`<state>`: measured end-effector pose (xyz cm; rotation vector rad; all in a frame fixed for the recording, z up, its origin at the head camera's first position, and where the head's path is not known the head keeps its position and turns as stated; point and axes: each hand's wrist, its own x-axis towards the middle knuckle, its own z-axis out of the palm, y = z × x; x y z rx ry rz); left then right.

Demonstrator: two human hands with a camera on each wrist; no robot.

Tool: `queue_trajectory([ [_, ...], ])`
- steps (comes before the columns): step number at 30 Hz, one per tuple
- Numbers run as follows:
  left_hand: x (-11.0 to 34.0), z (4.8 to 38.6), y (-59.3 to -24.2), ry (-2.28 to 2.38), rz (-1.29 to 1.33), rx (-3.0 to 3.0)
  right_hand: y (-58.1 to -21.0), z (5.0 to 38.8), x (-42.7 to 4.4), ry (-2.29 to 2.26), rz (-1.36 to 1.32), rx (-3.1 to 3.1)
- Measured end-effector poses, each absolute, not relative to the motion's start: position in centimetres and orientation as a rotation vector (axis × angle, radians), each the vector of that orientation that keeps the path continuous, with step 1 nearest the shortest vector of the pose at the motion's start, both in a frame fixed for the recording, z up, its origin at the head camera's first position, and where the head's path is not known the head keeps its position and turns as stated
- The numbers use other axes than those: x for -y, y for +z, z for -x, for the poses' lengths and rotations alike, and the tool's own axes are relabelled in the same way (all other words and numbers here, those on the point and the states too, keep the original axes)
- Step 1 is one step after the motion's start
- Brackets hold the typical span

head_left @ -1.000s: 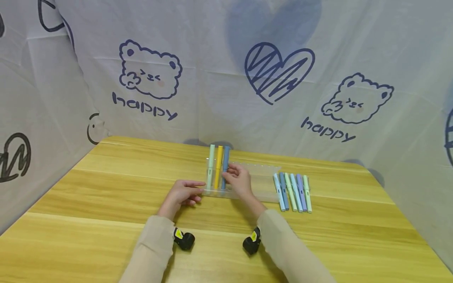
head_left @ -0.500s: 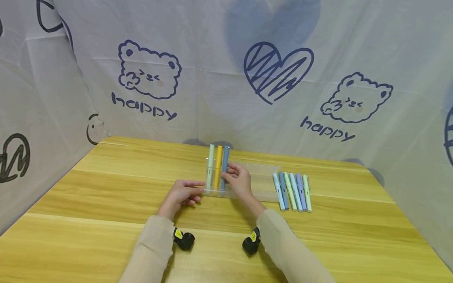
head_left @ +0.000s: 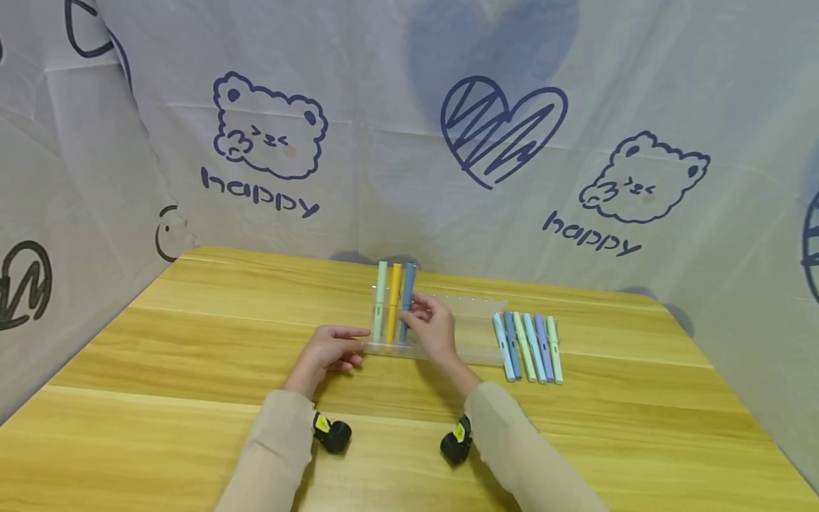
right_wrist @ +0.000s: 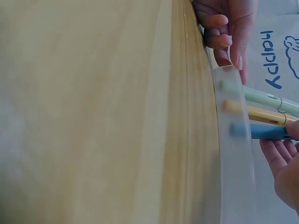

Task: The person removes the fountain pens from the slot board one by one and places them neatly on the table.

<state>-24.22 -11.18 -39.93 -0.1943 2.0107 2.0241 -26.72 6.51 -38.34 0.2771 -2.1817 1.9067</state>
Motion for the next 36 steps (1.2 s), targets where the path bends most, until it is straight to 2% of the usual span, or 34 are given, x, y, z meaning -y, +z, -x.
queue_trajectory([
  [10,11.2,24.2,-39.9,2.023,0.188,-2.014,-38.1,26.6,-6.5,1.813,-0.393,2.141],
  [25,11.1,24.1,-39.9,2.033,0.182,-2.004,-37.5,26.7,-6.6,1.865,-0.375,2.052],
  [31,11.2,24.2,-40.0,2.039,0.173,-2.004,-36.1,25.7,-6.5,1.883,-0.407,2.013],
  [36,11.2,24.2,-39.9,2.035,0.171,-2.003,-36.9,26.4,-6.9,1.846,-0.407,2.02],
])
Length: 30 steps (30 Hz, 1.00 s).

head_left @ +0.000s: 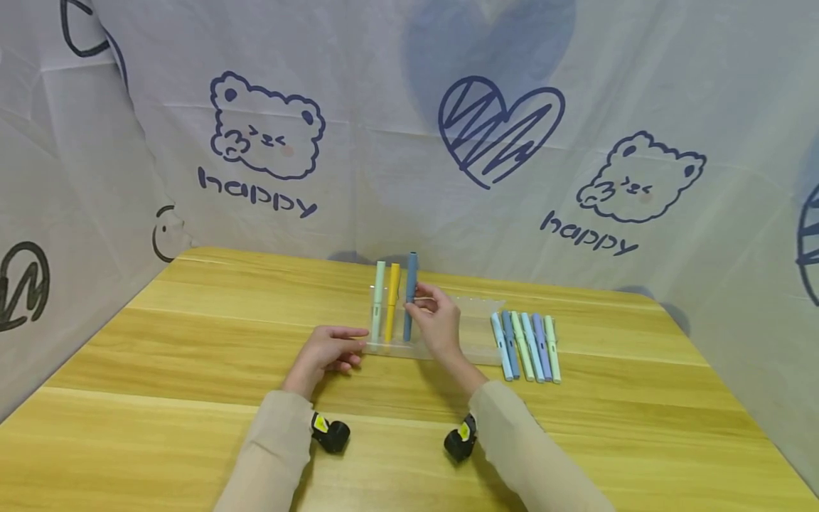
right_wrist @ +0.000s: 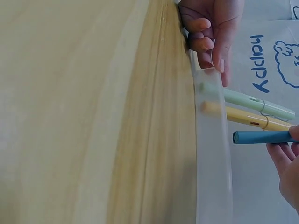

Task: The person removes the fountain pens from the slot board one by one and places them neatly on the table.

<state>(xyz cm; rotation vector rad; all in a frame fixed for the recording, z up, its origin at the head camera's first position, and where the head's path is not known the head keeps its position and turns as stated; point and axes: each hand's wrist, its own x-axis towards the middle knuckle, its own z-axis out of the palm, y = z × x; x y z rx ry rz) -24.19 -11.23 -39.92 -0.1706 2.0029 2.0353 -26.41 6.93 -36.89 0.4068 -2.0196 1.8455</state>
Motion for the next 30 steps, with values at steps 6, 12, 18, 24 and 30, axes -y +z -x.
queue_trajectory([
  [6,11.2,24.1,-39.8,2.031,0.166,-2.004,-36.8,26.4,-7.5,1.826,-0.425,2.008],
  [12,11.2,24.2,-39.9,2.027,0.163,-2.006,-36.7,26.1,-8.1,1.84,-0.424,2.031],
  [18,11.2,24.2,-39.9,2.024,0.172,-2.007,-36.7,25.9,-8.7,1.805,-0.411,2.059],
  [24,11.2,24.1,-39.9,2.016,0.186,-2.016,-36.7,25.9,-9.1,1.856,-0.415,2.023],
  [30,11.2,24.1,-39.8,2.012,0.191,-2.017,-36.6,25.7,-9.6,1.891,-0.386,2.024],
])
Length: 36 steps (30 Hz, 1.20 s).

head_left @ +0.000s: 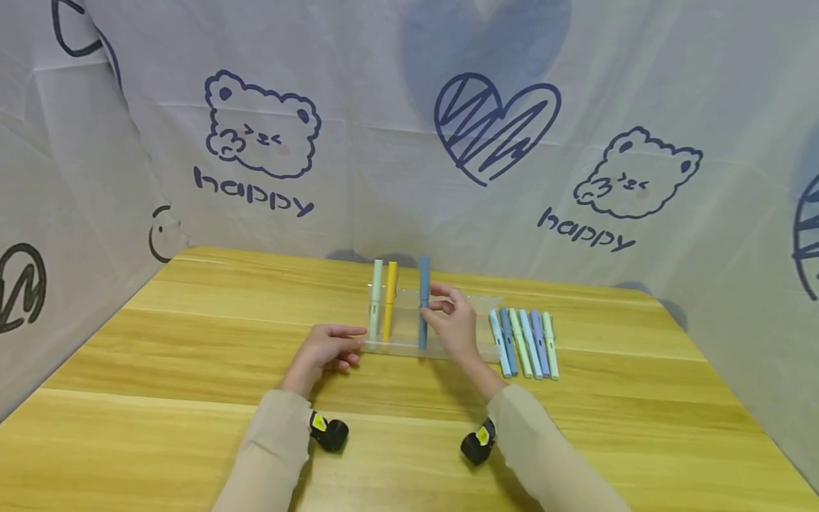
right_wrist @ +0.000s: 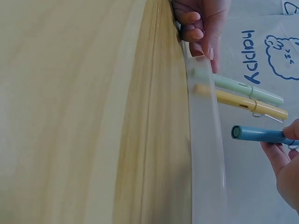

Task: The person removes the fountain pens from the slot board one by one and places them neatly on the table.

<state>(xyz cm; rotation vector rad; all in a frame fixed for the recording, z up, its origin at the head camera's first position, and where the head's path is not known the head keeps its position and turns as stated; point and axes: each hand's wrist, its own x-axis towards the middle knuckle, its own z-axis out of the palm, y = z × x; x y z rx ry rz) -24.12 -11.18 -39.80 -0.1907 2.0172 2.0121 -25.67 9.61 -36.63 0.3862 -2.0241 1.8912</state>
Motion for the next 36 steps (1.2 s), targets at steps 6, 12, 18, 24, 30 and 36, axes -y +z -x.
queue_trajectory([
  [6,11.2,24.1,-39.8,2.015,0.19,-2.011,-36.8,25.6,-10.4,1.838,-0.396,2.036],
  [12,11.2,24.1,-39.7,2.017,0.189,-2.008,-35.6,24.6,-11.1,1.829,-0.434,2.031],
  [18,11.2,24.0,-39.7,2.012,0.189,-2.019,-34.4,23.5,-11.6,1.803,-0.42,2.059],
  [24,11.2,24.0,-39.7,2.015,0.188,-2.021,-34.8,23.6,-12.6,1.806,-0.393,2.077],
  [30,11.1,23.9,-39.6,2.01,0.192,-2.021,-36.7,24.6,-14.1,1.796,-0.366,2.11],
  [36,11.1,24.0,-39.7,2.01,0.191,-2.017,-36.8,24.3,-15.1,1.802,-0.357,2.098],
])
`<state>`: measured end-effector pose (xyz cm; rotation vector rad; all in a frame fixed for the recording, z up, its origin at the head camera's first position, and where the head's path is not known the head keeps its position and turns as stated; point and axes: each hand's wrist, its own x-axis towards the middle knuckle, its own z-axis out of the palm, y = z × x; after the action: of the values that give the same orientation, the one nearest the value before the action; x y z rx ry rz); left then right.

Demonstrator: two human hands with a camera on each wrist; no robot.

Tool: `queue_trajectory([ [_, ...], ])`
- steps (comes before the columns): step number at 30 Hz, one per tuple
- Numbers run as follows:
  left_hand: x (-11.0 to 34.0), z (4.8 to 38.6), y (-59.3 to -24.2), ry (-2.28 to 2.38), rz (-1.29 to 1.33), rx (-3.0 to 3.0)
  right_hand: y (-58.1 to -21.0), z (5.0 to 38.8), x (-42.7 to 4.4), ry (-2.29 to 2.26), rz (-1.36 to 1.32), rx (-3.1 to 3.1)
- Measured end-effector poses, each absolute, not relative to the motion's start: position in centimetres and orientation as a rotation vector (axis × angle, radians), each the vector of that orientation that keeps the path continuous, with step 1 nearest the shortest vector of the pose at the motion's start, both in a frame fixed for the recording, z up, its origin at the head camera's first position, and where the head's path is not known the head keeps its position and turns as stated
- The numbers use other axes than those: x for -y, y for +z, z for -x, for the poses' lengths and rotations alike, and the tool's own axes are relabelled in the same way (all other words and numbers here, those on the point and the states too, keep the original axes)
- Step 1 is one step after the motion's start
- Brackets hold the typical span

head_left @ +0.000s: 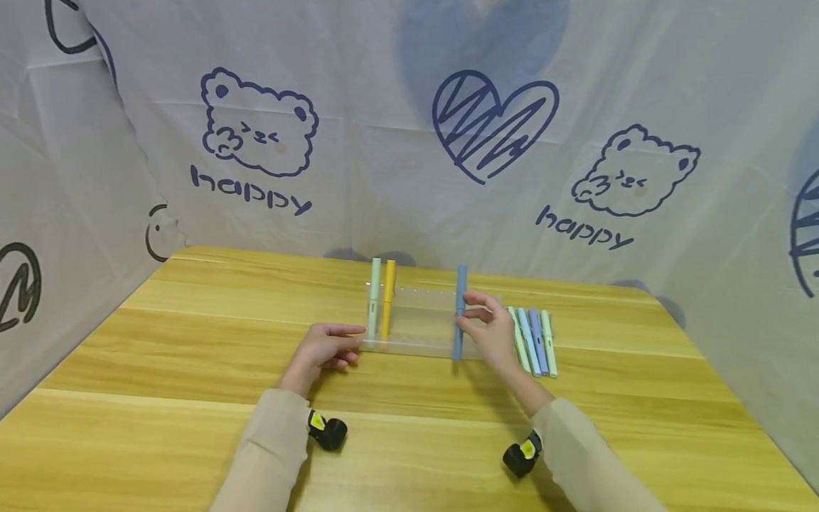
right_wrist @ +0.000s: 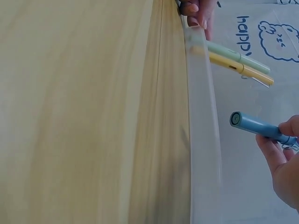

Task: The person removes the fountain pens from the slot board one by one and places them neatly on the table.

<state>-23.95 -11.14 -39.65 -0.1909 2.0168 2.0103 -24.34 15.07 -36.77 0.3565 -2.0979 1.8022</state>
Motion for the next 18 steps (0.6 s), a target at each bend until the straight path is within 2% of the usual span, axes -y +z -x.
queue_trajectory([
  [18,11.2,23.9,-39.7,2.011,0.182,-2.023,-37.3,23.7,-18.7,1.65,-0.302,2.238],
])
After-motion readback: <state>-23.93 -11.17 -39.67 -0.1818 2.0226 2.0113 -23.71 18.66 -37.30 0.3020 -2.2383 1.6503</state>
